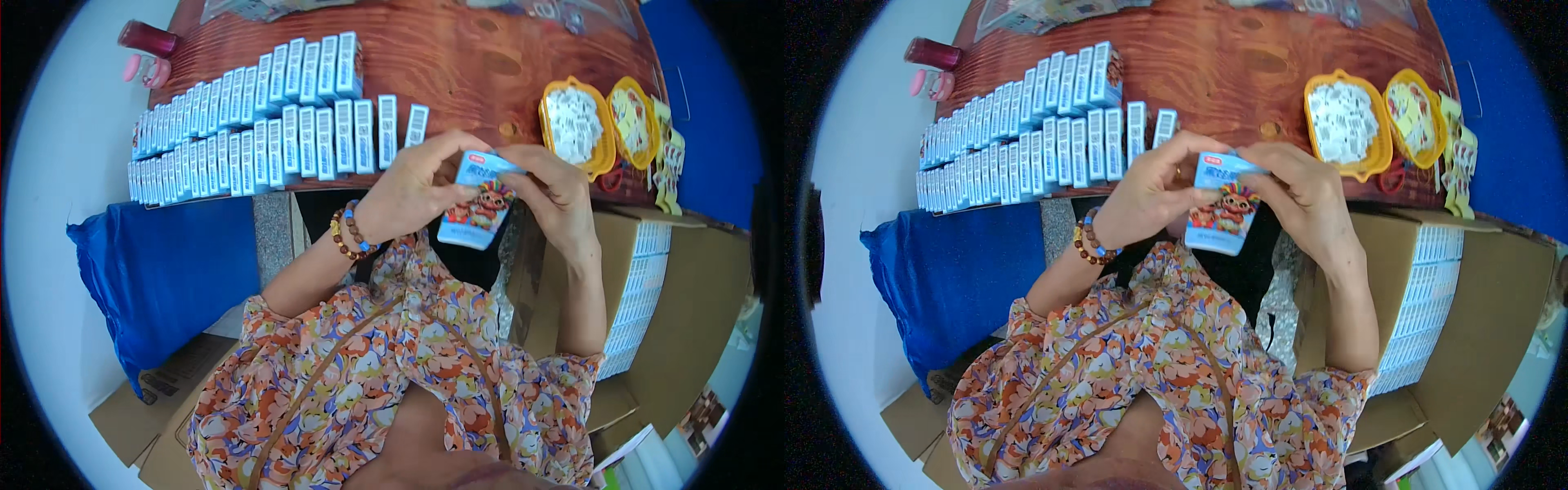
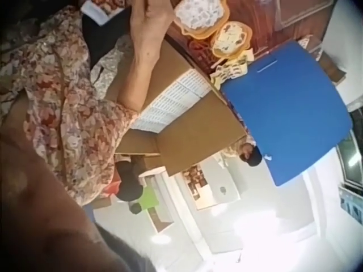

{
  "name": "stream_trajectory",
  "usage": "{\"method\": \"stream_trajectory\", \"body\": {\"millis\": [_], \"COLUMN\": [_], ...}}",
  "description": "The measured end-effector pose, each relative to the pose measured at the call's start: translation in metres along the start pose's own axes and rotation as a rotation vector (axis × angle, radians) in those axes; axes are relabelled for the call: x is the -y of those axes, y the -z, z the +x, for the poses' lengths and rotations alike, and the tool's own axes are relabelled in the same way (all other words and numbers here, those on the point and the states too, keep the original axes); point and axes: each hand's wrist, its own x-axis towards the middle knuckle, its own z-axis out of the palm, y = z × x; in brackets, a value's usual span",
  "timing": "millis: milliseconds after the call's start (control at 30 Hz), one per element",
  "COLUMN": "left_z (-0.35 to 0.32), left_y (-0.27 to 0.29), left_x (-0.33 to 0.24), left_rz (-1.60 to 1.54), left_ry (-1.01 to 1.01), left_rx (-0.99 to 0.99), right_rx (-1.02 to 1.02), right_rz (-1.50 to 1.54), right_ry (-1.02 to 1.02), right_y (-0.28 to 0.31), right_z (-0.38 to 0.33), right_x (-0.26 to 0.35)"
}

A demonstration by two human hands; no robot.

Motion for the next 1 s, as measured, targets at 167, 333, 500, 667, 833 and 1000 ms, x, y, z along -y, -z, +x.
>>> {"method": "stream_trajectory", "body": {"millis": [167,333,500,667,833,1000], "left_z": [0.009,0.008,0.001,-0.022,-0.029,-0.040], "left_y": [0.017,0.022,0.064,0.104,0.106,0.116], "left_x": [-0.022,0.000,-0.019,-0.031,-0.034,-0.036], "left_rz": [-0.289,0.366,0.187,0.135,0.119,0.051], "left_ry": [-0.027,-0.359,-0.438,-0.328,-0.334,-0.219], "left_rx": [-0.228,-0.383,-0.646,-0.732,-0.620,-0.676], "right_rx": [-0.410,-0.210,0.258,-0.119,0.130,0.111], "right_rz": [0.755,1.052,0.931,-0.107,-0.701,-1.104], "right_ry": [-0.316,-0.408,-0.470,0.252,0.164,0.254], "right_y": [0.015,-0.041,-0.081,-0.060,-0.068,-0.086], "right_z": [0.024,0.075,0.135,0.265,0.384,0.421], "right_x": [-0.035,-0.012,0.021,0.020,-0.024,-0.088]}}
